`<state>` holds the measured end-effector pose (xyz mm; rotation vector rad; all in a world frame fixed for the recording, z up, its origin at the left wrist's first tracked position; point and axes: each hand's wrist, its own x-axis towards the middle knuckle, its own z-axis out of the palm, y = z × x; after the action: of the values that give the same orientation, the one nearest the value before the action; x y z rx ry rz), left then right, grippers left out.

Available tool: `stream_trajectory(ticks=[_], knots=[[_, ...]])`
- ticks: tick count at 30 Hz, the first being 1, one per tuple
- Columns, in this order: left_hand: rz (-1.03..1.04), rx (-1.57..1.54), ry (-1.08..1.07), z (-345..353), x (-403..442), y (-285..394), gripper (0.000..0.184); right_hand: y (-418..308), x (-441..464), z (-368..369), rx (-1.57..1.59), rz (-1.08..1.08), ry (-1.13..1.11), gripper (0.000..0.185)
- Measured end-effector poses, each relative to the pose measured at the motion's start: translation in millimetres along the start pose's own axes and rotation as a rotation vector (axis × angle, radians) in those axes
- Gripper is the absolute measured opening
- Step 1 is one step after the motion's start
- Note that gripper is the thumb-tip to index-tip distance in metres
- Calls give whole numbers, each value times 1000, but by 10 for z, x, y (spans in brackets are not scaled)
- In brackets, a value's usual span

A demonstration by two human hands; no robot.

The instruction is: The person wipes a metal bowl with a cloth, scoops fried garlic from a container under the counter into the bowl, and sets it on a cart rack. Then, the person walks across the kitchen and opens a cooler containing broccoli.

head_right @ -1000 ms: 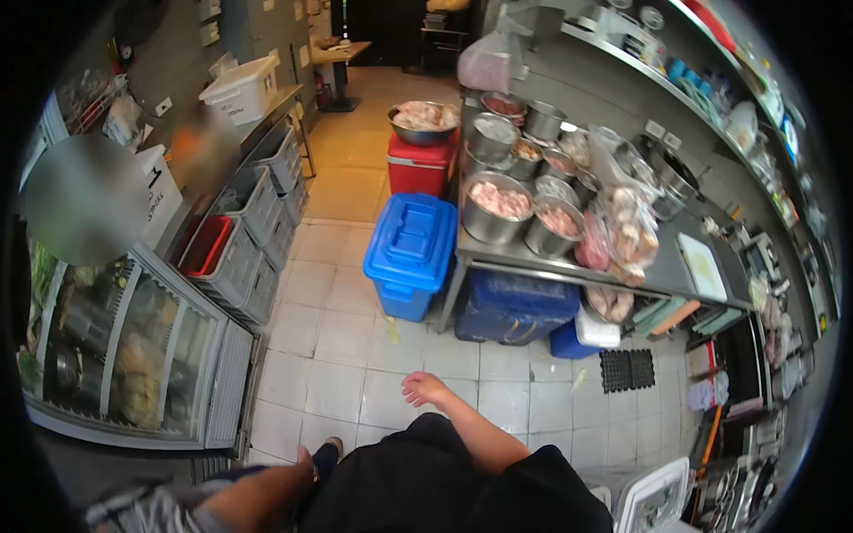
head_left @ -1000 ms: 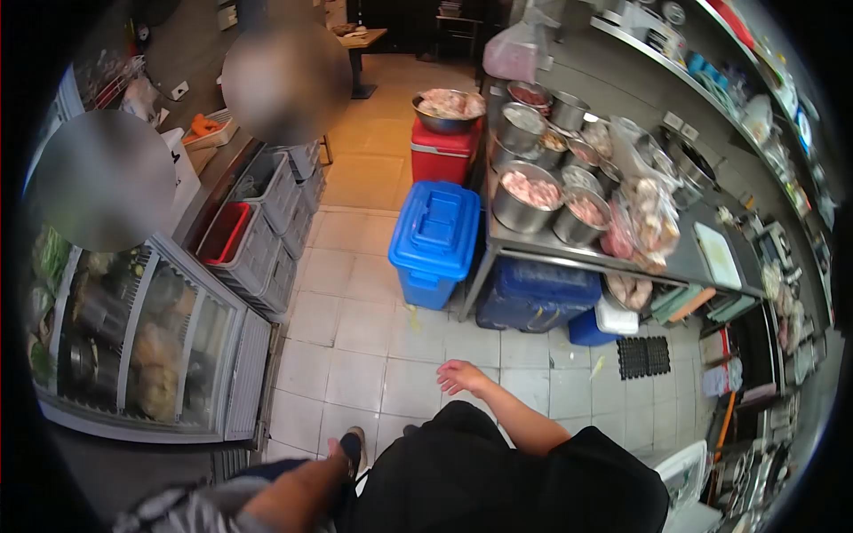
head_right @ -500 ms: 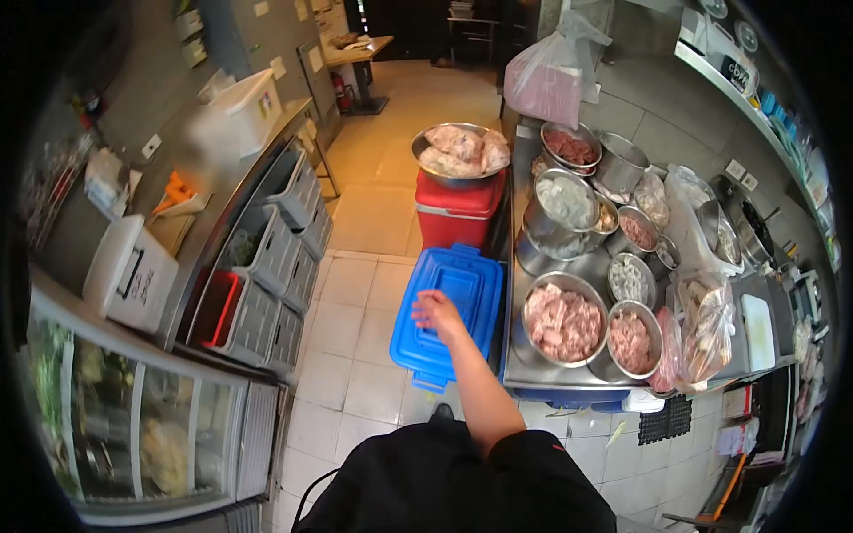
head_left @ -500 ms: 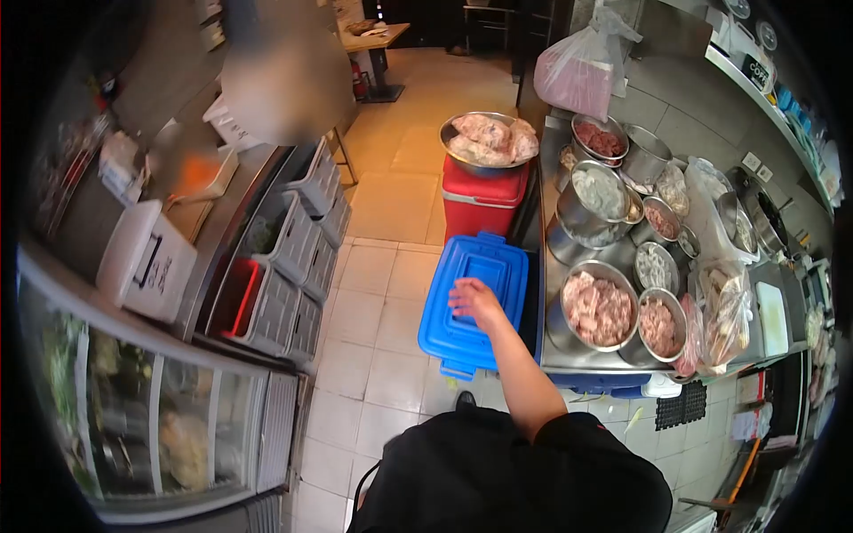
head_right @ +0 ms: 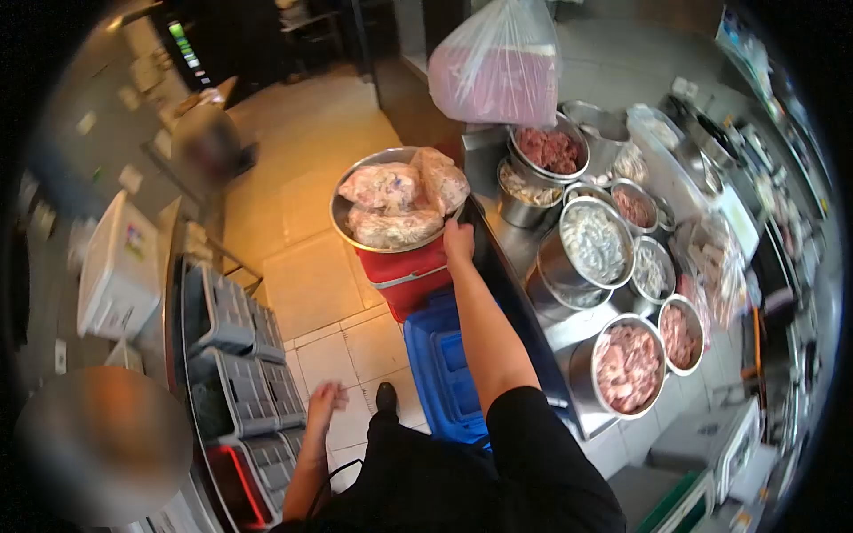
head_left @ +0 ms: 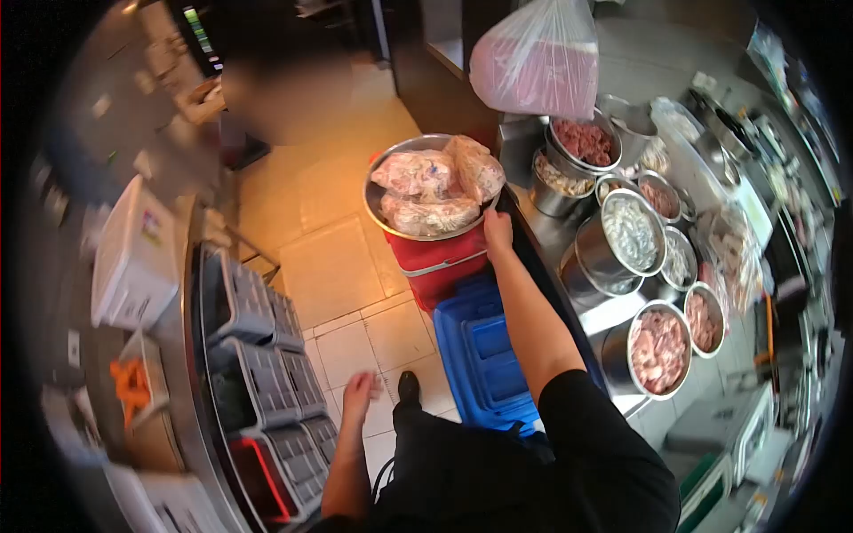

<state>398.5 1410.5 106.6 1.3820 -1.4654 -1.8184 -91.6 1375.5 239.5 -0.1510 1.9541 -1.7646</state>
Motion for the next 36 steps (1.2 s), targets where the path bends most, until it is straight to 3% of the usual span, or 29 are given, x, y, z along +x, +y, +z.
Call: stream_trajectory(ticks=[1,3,5,8,11,12,14,17,19,21,23,27,30,32,36], knots=[[14,18,-55,43,420,461,36,125,247,81,-133,-96,160,45],[86,12,-209,131,1307,1219,39,68,381,174,-354,-152,232,45],[87,25,-242,380,2072,1865,46,94,418,188,-399,-137,241,48],[178,57,-273,897,2671,2825,43,70,362,190,-460,-116,245,51],[17,141,-336,1046,3105,2917,21,149,183,237,-388,-48,261,41],[9,157,-366,967,3368,2810,21,63,-41,264,-364,-18,275,41],[-128,32,-500,785,3947,2478,39,149,-369,327,-242,-1,310,40],[-38,229,-481,551,3859,2275,41,308,-949,245,-80,4,347,37],[56,77,-374,655,2820,2333,44,725,-1295,95,43,-43,348,34],[159,-61,-446,619,2055,2219,45,973,-1877,-131,105,-8,358,37],[183,147,-488,458,1724,1889,50,1339,-2426,-332,267,86,405,39],[58,130,-572,805,1000,1571,46,1932,-3271,-812,407,245,522,41],[-9,193,-676,1203,968,1089,45,2130,-3451,-1178,468,290,613,41],[57,352,-731,1620,962,1015,48,2234,-3444,-1450,527,361,677,42],[290,405,-788,2485,1244,712,52,2589,-3049,-1953,603,175,778,34]])
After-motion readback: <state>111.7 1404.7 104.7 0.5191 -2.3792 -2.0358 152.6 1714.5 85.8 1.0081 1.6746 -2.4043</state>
